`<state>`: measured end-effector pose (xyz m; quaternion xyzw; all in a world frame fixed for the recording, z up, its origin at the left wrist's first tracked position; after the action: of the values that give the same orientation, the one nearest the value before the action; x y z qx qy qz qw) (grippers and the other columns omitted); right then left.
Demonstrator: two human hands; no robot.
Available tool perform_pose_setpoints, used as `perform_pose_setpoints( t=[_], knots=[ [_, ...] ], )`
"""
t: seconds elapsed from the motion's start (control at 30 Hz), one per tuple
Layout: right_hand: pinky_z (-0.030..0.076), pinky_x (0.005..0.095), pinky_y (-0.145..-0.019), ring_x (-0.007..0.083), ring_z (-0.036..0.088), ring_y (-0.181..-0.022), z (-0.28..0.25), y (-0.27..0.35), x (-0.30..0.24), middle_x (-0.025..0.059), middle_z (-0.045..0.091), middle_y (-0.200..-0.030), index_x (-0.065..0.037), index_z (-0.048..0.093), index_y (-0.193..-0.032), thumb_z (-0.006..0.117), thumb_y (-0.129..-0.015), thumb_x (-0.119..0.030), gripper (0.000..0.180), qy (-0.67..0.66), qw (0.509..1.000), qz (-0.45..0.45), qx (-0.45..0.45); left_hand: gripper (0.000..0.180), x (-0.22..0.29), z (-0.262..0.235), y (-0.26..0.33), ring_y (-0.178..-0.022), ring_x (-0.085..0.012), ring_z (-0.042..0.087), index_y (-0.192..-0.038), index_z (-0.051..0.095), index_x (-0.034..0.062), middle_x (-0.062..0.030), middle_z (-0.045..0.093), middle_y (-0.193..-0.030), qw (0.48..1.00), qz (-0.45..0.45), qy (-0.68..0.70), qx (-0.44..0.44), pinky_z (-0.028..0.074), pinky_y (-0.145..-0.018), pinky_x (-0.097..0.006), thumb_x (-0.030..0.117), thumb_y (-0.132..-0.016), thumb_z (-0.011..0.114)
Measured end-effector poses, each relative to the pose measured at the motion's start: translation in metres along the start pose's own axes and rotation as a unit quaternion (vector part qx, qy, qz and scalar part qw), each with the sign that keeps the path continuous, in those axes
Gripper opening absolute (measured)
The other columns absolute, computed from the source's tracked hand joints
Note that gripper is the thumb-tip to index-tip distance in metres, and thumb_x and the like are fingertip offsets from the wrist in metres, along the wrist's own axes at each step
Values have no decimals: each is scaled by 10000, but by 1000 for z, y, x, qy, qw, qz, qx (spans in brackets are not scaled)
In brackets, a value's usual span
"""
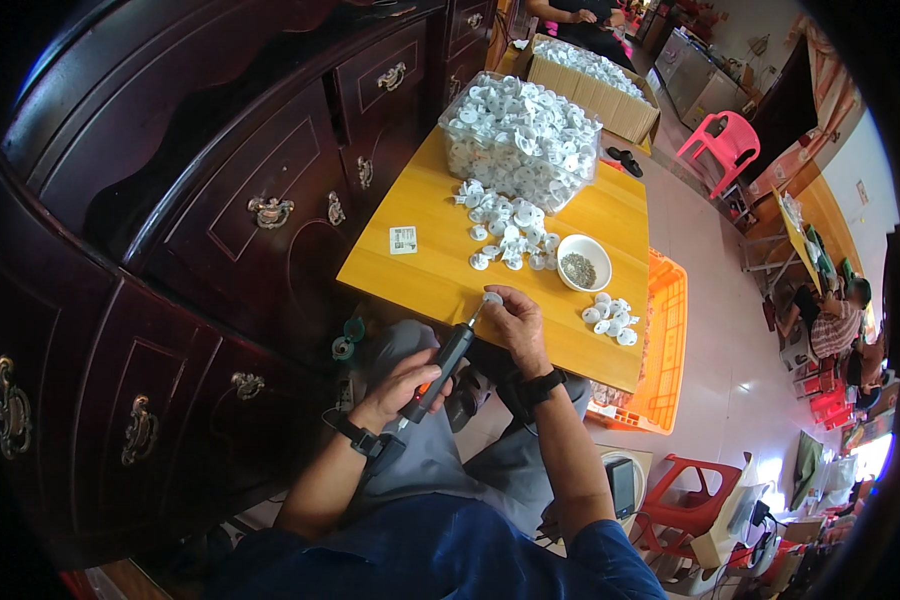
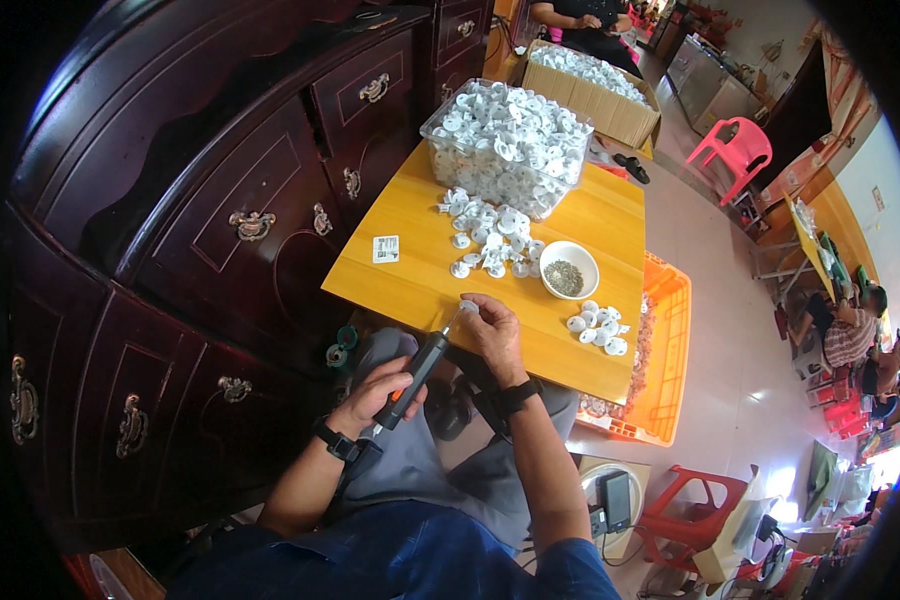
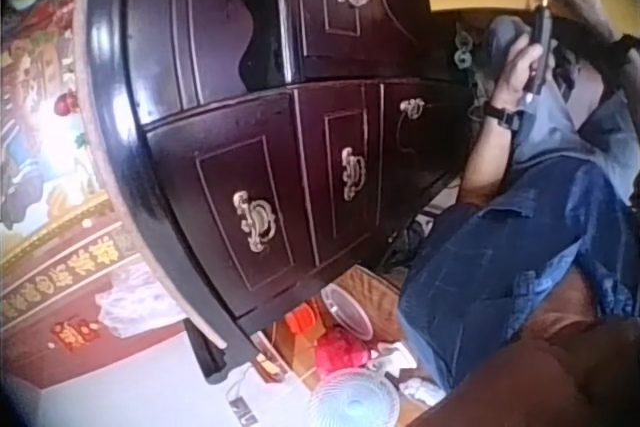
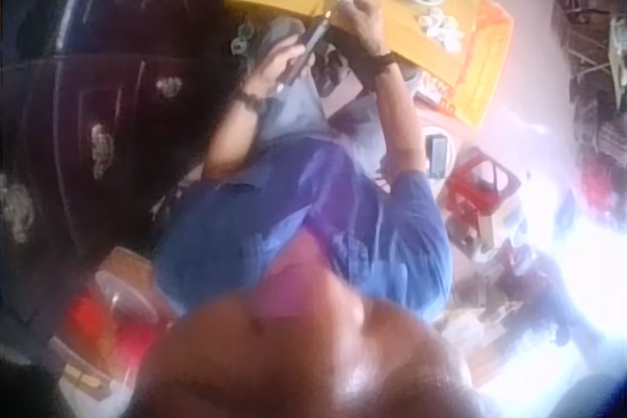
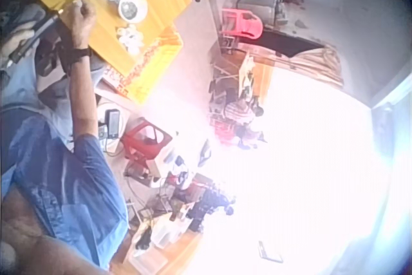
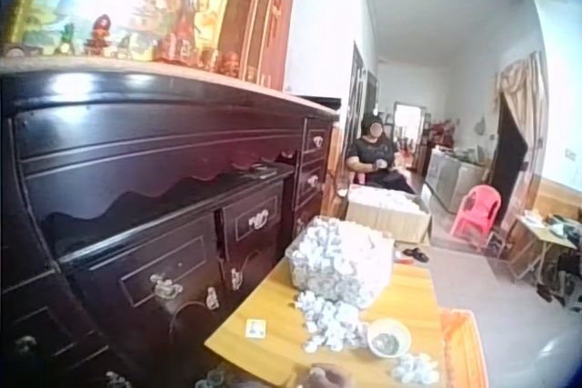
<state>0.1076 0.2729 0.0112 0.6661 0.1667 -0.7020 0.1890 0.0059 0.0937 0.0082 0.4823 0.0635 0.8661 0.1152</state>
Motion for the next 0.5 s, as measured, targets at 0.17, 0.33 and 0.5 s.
perform_pose_setpoints(
  t=[0.17, 0.33, 0.5],
  knots=[
    [484, 193, -749, 37, 597, -824, 1, 0, 4, -29, 679, -944, -19, 680, -1143, 669, -933, -75, 217, 3, 1000, -2, -7, 252, -2, -2, 0, -680, -136, 587, -1161, 522, 74, -67, 621, -874, 1000, 3, -2, -2, 505, -627, -270, 245, -981, 485],
    [495, 203, -727, 43, 611, -790, 0, 0, 3, -13, 690, -909, -6, 687, -1116, 659, -931, -60, 195, -3, 1000, -17, 4, 260, -1, -2, 0, -677, -135, 587, -1166, 520, 76, -67, 621, -873, 1000, 0, -6, 3, 505, -621, -270, 255, -980, 492],
    [497, 201, -741, 42, 612, -808, 0, -2, 7, -19, 686, -929, -9, 683, -1123, 664, -930, -49, 198, -2, 1000, -21, -2, 257, -1, -1, 0, -675, -140, 590, -1155, 523, 77, -70, 620, -867, 1000, -5, -3, 6, 504, -621, -270, 262, -980, 498]
  ],
)
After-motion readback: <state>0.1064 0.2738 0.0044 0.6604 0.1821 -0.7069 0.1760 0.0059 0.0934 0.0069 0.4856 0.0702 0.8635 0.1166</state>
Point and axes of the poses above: each hand's wrist, its own y-axis away from the middle knuckle, its own z-axis out of the palm, x = y × z, the point moved 9 cm from there along -y, towards the middle knuckle
